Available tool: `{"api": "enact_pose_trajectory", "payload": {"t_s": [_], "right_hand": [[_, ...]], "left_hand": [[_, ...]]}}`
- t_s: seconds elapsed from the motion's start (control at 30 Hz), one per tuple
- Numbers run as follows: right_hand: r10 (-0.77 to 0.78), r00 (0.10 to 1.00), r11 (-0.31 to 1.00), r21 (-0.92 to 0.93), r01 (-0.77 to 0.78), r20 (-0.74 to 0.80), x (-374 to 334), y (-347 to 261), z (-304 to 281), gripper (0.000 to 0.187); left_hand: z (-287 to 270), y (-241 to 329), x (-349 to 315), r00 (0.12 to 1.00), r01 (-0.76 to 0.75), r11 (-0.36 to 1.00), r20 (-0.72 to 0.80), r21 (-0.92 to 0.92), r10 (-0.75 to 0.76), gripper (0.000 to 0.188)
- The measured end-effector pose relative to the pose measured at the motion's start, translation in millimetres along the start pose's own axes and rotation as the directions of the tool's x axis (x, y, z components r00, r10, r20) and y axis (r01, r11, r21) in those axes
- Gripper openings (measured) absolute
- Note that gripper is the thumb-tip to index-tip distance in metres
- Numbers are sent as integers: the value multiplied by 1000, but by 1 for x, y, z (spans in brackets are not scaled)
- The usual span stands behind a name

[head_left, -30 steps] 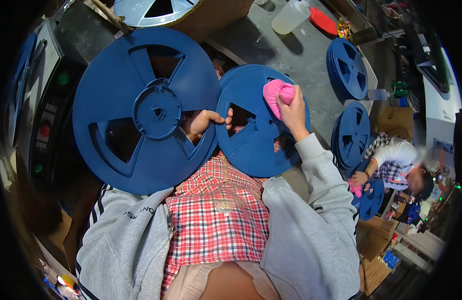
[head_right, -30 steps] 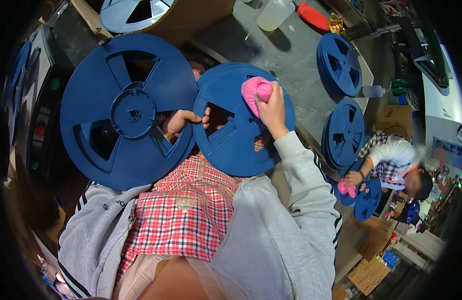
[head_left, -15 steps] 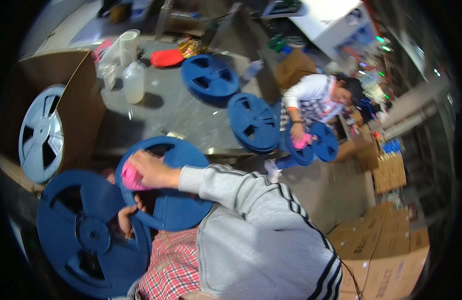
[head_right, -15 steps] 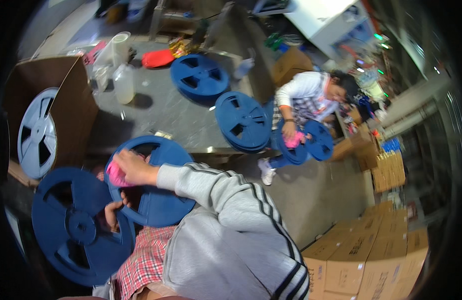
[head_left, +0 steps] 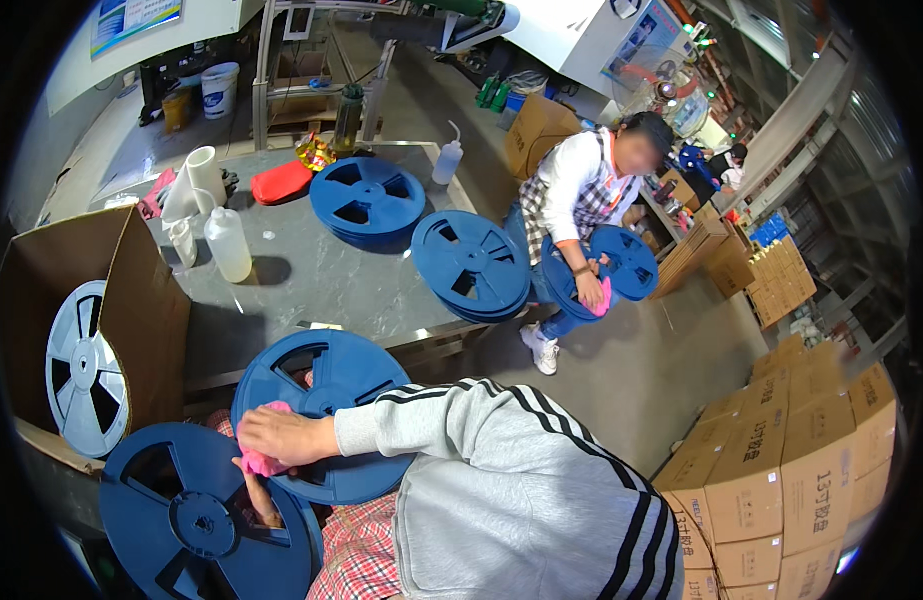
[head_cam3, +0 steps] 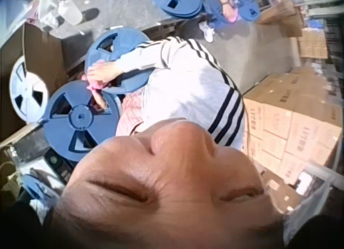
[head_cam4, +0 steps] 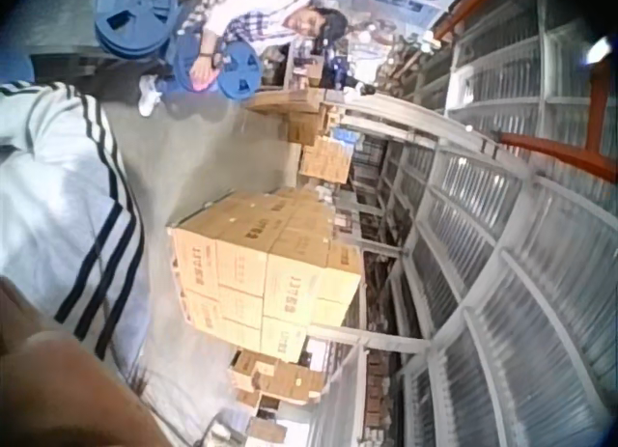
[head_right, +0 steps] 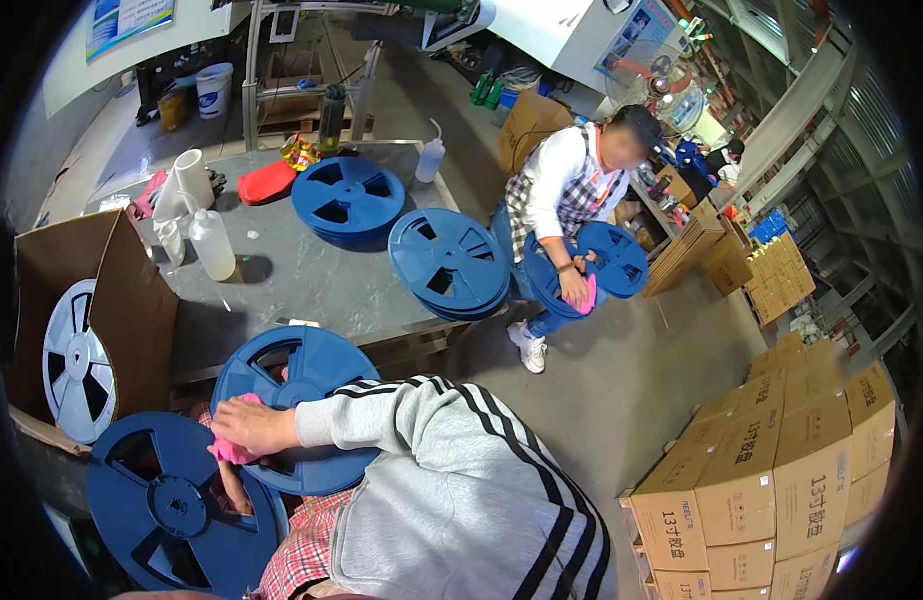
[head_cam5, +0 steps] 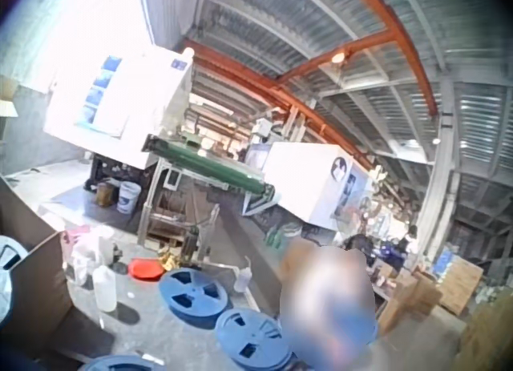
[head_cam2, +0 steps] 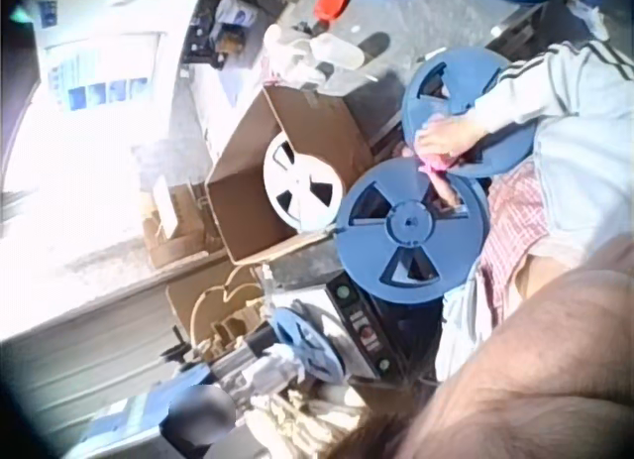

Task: The person uses a utility knife to scrape edges on a stack of blue plastic reels, then wipes the reels with a pink cloth. The person handles the reels one at a time, turning them over to clean both sides.

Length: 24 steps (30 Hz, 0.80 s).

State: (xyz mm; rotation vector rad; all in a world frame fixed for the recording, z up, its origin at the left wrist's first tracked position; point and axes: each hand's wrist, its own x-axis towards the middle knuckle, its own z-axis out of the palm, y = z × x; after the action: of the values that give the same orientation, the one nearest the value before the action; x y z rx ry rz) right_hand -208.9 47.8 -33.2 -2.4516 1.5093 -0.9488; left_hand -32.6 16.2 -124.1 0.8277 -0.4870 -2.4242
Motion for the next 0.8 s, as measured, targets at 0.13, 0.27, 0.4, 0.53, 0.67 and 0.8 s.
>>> {"api": "enact_pose_trajectory", "payload": {"t_s": [0.13,0.27,0.4,0.53,0.67,0.8], "right_hand": [[-58,997,996,-70,61,43,-13,-12,9,19],[-71,992,997,-33,75,100,-17,-31,-12,20],[-32,990,998,-42,39,140,-17,-39,-11,26],[-201,946,979,9,205,256,-42,-55,-26,32],[33,939,983,160,-93,343,-90,-45,-37,30],[68,974,991,96,-90,216,-75,-48,-26,31]], "left_hand": [[-13,-5,11,961,-103,995,259,-3,100,51],[-26,-12,15,982,-147,987,128,62,138,48],[21,11,-7,997,-27,999,75,46,24,40],[10,13,-9,981,182,979,87,-94,-174,30],[20,8,-14,986,156,988,65,4,-156,33],[17,11,-12,977,188,982,105,-23,-184,30]]}}
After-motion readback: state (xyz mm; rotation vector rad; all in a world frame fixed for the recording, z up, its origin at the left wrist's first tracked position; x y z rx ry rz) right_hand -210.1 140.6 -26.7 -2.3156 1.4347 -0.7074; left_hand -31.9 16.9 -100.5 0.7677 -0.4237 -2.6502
